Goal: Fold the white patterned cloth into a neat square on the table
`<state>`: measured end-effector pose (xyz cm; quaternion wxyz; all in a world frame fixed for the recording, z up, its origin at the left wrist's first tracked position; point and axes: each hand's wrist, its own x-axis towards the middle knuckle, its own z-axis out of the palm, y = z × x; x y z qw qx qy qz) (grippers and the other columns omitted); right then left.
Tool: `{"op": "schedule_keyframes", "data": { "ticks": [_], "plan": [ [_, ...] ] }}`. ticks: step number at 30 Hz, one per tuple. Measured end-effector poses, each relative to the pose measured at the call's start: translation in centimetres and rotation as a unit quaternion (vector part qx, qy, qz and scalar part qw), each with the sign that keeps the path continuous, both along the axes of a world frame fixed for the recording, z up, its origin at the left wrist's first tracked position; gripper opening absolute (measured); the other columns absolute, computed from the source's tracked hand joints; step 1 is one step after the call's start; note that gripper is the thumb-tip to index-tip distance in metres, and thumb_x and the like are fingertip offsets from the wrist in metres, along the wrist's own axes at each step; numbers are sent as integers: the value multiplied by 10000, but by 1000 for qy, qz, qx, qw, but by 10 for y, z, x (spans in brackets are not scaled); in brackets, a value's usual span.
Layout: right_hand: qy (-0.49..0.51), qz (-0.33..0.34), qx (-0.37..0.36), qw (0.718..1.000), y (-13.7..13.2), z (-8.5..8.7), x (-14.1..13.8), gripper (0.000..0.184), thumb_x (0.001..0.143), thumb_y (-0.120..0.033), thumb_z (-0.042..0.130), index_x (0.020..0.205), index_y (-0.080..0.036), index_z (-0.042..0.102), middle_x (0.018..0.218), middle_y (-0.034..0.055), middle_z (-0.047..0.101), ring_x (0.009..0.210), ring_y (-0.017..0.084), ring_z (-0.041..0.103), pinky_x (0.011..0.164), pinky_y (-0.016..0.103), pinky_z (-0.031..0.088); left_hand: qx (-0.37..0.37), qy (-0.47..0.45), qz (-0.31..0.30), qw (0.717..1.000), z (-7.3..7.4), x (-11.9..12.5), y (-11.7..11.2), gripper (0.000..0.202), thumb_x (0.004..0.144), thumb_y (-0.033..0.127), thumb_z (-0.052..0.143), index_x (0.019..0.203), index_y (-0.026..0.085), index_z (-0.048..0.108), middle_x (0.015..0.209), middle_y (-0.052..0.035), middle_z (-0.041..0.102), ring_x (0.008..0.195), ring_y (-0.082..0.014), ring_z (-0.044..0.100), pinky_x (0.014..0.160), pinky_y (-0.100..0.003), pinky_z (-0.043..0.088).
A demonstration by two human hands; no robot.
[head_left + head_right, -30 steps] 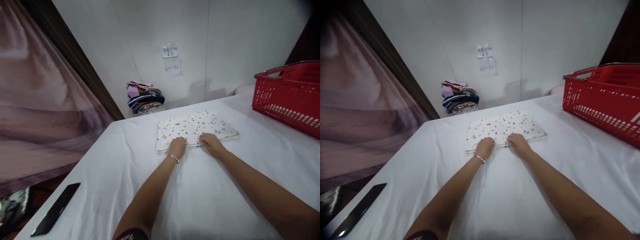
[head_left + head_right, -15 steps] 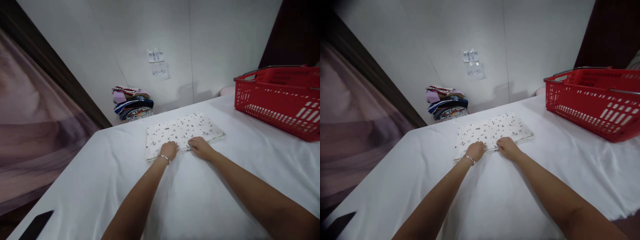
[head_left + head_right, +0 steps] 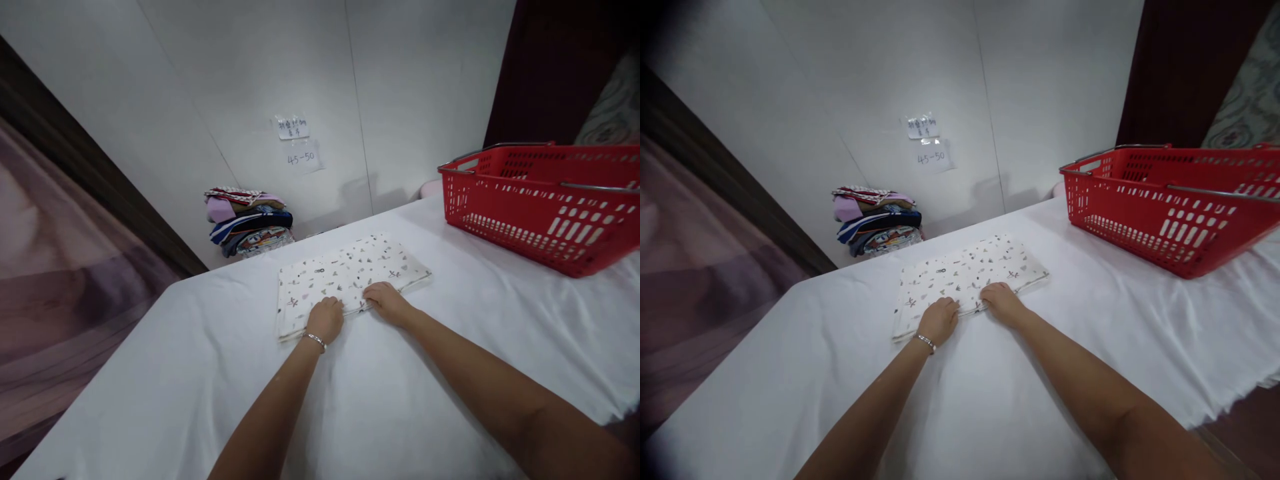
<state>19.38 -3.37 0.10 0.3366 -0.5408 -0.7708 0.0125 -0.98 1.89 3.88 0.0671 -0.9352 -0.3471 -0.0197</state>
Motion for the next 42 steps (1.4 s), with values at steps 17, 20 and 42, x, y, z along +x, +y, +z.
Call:
{"op": "schedule_keyframes", "data": {
  "ticks": [17, 20, 42],
  "plan": [
    [119, -384, -294, 867, -5, 26, 145, 238, 741, -366, 543, 745, -151, 644, 591, 43, 619, 531, 158, 561, 493, 243, 373, -39, -88, -77, 992, -5, 79, -7, 187, 841, 271, 476, 997, 201, 552, 1026, -57, 544, 951, -198, 481, 819, -348, 399],
    [129, -363, -335, 860, 2, 32, 147, 163, 683, -302, 614, 654, -142, 625, 473, 14, 553, 466, 132, 517, 464, 224, 340, -48, -73, -67, 994, -6, 87, -4, 185, 862, 258, 436, 972, 202, 574, 978, -56, 561, 920, -197, 494, 795, -345, 399],
    [222, -296, -358, 857, 16, 37, 146, 188, 702, -315, 615, 634, -153, 547, 379, -48, 437, 363, 76, 404, 402, 193, 310, -38, -104, -82, 990, -14, 83, -1, 207, 861, 249, 428, 1025, 211, 549, 969, -49, 552, 894, -190, 487, 779, -346, 405]
  ]
}}
